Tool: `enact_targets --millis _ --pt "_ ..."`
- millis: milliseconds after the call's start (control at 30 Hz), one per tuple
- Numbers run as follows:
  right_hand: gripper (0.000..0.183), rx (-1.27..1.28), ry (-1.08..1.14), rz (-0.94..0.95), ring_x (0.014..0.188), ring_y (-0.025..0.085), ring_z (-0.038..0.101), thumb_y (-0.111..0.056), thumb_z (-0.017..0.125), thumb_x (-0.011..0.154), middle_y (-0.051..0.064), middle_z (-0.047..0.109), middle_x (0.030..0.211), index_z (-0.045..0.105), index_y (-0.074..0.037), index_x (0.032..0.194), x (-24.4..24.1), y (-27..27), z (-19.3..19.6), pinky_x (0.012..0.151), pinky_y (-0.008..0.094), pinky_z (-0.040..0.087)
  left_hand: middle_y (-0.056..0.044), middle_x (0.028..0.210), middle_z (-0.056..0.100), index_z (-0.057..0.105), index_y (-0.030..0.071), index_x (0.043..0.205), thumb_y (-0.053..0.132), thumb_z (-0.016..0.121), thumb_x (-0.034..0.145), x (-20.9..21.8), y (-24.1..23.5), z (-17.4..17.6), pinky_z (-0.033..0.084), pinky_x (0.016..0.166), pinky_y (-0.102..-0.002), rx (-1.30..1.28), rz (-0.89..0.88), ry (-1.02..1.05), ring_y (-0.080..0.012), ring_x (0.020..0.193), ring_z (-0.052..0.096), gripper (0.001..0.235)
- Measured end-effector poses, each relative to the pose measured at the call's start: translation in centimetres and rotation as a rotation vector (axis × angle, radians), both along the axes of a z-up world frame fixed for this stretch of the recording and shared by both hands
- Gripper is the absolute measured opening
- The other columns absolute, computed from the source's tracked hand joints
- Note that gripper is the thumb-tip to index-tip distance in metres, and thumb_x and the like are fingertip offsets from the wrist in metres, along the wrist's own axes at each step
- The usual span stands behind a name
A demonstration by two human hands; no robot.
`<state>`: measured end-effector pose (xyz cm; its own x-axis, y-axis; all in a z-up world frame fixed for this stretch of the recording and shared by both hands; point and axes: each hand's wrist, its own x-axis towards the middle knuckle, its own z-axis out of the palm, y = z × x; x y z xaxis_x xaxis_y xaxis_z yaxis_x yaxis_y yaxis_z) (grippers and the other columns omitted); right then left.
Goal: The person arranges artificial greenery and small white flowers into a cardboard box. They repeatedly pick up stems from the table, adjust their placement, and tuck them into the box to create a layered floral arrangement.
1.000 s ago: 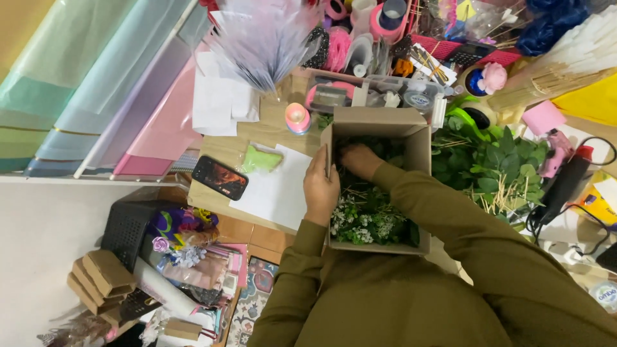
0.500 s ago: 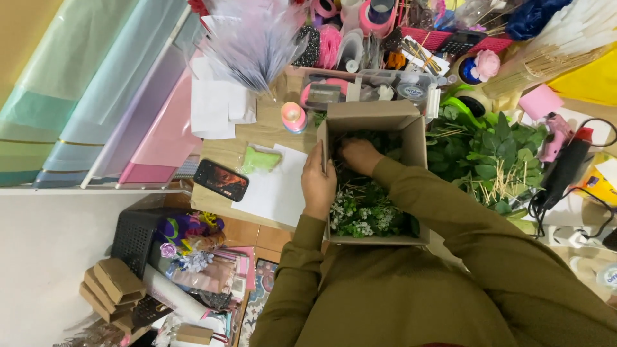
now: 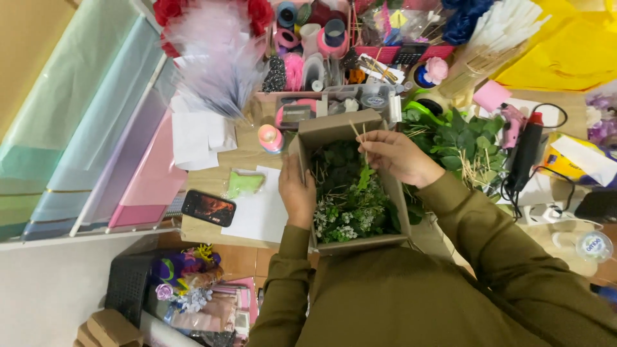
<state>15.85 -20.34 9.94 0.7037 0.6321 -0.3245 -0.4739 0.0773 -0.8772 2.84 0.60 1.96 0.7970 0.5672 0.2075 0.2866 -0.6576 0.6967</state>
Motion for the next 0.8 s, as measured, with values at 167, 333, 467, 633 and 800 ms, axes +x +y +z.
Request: enact_targets --millis 167,333,467,633,800 --pt "0.019 0.244 0.121 -0.119 0.077 0.017 0.072 -0.004 0.059 0.099 0.009 0.071 0.093 0.063 0.002 0.116 -1.9 -3.3 0.5 0.065 0.027 0.059 -0.021 0.138 0.056 0.058 0.004 0.141 0.012 0.058 0.103 -0.4 -4.6 5.5 0.045 0.107 -0.052 -0.114 -0.163 -0.213 -0.0382 0.130 0.053 0.039" --pt "0.019 0.233 -0.005 -0.233 0.079 0.021 0.073 0.003 0.060 0.096 0.011 0.069 0.095 0.064 0.006 0.114 -5.1 -5.2 2.4 0.065 0.029 0.062 -0.013 0.132 0.061 0.063 0.010 0.135 0.024 0.055 0.106 0.0 -9.6 10.2 0.044 0.108 -0.050 -0.470 -0.374 -0.335 -0.0328 0.129 0.056 0.033" --pt "0.016 0.012 -0.366 -0.250 0.073 0.017 0.071 0.004 0.070 0.089 0.013 0.072 0.082 0.071 0.007 0.105 -6.6 -6.6 3.1 0.062 0.026 0.059 -0.011 0.114 0.066 0.066 0.007 0.130 0.017 0.071 0.097 0.7 -11.1 11.5 0.053 0.091 -0.042 -0.502 -0.563 -0.384 -0.0246 0.102 0.066 0.034" --pt "0.016 -0.080 -0.470 -0.335 0.075 0.015 0.071 0.003 0.073 0.087 0.014 0.077 0.086 0.074 0.004 0.103 -6.8 -9.6 1.4 0.063 0.026 0.060 -0.006 0.097 0.072 0.078 0.009 0.110 0.010 0.073 0.095 0.8 -12.6 12.6 0.058 0.080 -0.035 -0.646 -0.643 -0.266 -0.0162 0.087 0.069 0.016" --pt "0.017 0.082 -0.574 -0.714 0.074 0.022 0.073 0.006 0.066 0.093 0.019 0.069 0.084 0.069 0.008 0.110 -7.1 -13.5 1.5 0.060 0.028 0.061 -0.014 0.099 0.074 0.074 0.001 0.104 0.006 0.071 0.095 1.6 -13.1 12.0 0.057 0.084 -0.037 -1.093 -0.248 -0.272 -0.0195 0.091 0.071 0.011"
